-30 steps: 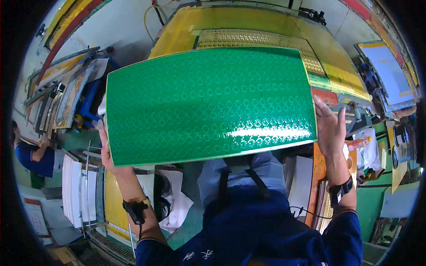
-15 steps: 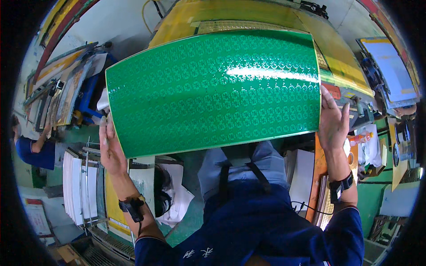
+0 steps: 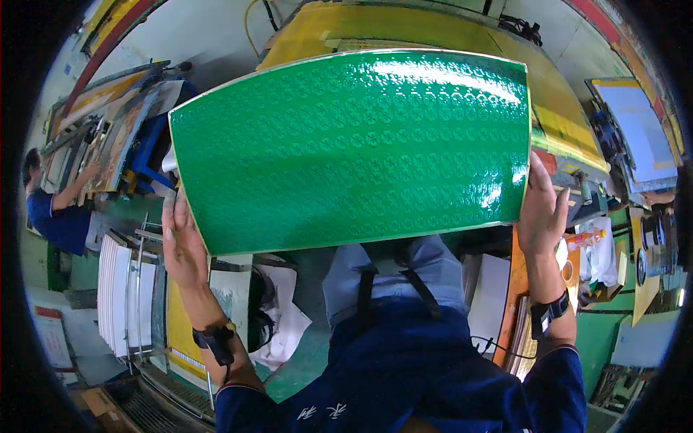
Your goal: The recorder is operating an industrial screen-printing machine to process green and gold patterned sheets.
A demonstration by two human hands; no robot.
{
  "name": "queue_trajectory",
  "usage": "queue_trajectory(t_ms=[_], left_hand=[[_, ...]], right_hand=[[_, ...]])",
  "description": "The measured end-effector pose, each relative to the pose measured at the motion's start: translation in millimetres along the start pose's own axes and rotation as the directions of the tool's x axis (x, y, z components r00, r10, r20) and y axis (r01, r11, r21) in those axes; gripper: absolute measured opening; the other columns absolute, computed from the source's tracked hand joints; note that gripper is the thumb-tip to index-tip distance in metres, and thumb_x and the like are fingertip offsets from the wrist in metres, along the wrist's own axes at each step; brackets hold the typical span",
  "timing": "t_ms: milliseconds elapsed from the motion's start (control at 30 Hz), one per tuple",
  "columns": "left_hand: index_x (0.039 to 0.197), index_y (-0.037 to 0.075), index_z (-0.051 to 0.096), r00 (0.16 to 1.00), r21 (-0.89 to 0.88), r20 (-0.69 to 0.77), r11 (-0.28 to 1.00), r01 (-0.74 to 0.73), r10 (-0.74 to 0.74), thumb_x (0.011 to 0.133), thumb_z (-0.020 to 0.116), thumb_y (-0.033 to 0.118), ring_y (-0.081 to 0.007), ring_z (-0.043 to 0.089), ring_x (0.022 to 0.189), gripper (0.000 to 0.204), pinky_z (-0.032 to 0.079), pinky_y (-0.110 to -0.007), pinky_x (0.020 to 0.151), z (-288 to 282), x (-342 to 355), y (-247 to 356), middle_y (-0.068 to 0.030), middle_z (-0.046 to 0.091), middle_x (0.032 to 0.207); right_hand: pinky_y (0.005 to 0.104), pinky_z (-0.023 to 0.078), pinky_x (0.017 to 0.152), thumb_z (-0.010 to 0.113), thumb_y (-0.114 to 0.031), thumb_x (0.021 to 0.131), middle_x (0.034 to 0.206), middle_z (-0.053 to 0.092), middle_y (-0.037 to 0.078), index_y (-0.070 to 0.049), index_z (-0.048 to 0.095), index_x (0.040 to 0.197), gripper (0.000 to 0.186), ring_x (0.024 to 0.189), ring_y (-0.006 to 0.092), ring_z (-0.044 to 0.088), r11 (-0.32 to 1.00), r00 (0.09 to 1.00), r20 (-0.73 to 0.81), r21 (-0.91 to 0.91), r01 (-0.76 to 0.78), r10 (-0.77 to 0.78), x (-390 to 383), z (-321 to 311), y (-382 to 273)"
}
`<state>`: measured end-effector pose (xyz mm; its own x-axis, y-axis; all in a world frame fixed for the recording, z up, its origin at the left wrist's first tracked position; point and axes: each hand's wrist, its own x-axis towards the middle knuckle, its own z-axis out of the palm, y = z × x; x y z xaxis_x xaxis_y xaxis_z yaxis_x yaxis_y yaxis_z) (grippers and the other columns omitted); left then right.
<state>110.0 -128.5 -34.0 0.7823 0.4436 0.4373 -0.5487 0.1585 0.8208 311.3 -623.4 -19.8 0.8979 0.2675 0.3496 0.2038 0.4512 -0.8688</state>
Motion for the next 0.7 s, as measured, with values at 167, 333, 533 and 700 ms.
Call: queue_trajectory(t_ms=[167,333,533,700], left_hand=[[0.143,-0.008,0.018,0.998,0.133,-0.065,0.991,0.005,0.004,0.092,0.050,0.037,-0.0323,0.027,0.138,0.076,0.019,-0.043,0.113,-2.5,-10.5,8.2,-0.0238,0.028,0.147],[0.141,-0.007,0.027,0.979,0.271,-0.203,0.961,0.057,0.000,0.090,0.054,0.033,-0.0286,0.036,0.132,0.070,0.026,-0.040,0.107,-3.3,-28.6,31.3,-0.0202,0.040,0.141],[0.139,-0.006,0.033,0.962,0.358,-0.271,0.931,0.076,0.025,0.090,0.055,0.026,-0.0259,0.043,0.126,0.063,0.033,-0.038,0.103,-32.6,-56.1,51.3,-0.0184,0.047,0.136],[0.137,-0.005,0.037,0.936,0.373,-0.348,0.923,0.095,0.044,0.090,0.050,0.012,-0.0256,0.047,0.124,0.052,0.037,-0.039,0.102,-45.8,-81.4,78.9,-0.0179,0.050,0.133]], right_hand=[[0.0393,0.016,0.114,0.032,-0.063,0.090,0.146,0.032,0.020,0.009,0.029,0.140,0.088,0.137,0.0284,0.028,0.987,0.994,-0.003,-0.125,0.105,-0.106,-1.2,6.2,4.9],[0.0398,0.016,0.114,0.034,-0.065,0.089,0.146,0.032,0.020,0.009,0.027,0.141,0.090,0.137,0.0291,0.027,0.975,0.987,0.072,-0.158,0.154,-0.144,6.9,13.3,12.5],[0.0393,0.016,0.113,0.040,-0.069,0.083,0.143,0.036,0.019,0.008,0.032,0.139,0.095,0.134,0.0285,0.031,0.965,0.986,0.110,-0.217,0.145,-0.123,17.4,46.8,28.0],[0.0391,0.016,0.113,0.039,-0.068,0.084,0.144,0.035,0.018,0.007,0.032,0.139,0.093,0.135,0.0282,0.030,0.975,0.978,0.174,-0.172,0.141,-0.111,30.0,71.0,45.1]])
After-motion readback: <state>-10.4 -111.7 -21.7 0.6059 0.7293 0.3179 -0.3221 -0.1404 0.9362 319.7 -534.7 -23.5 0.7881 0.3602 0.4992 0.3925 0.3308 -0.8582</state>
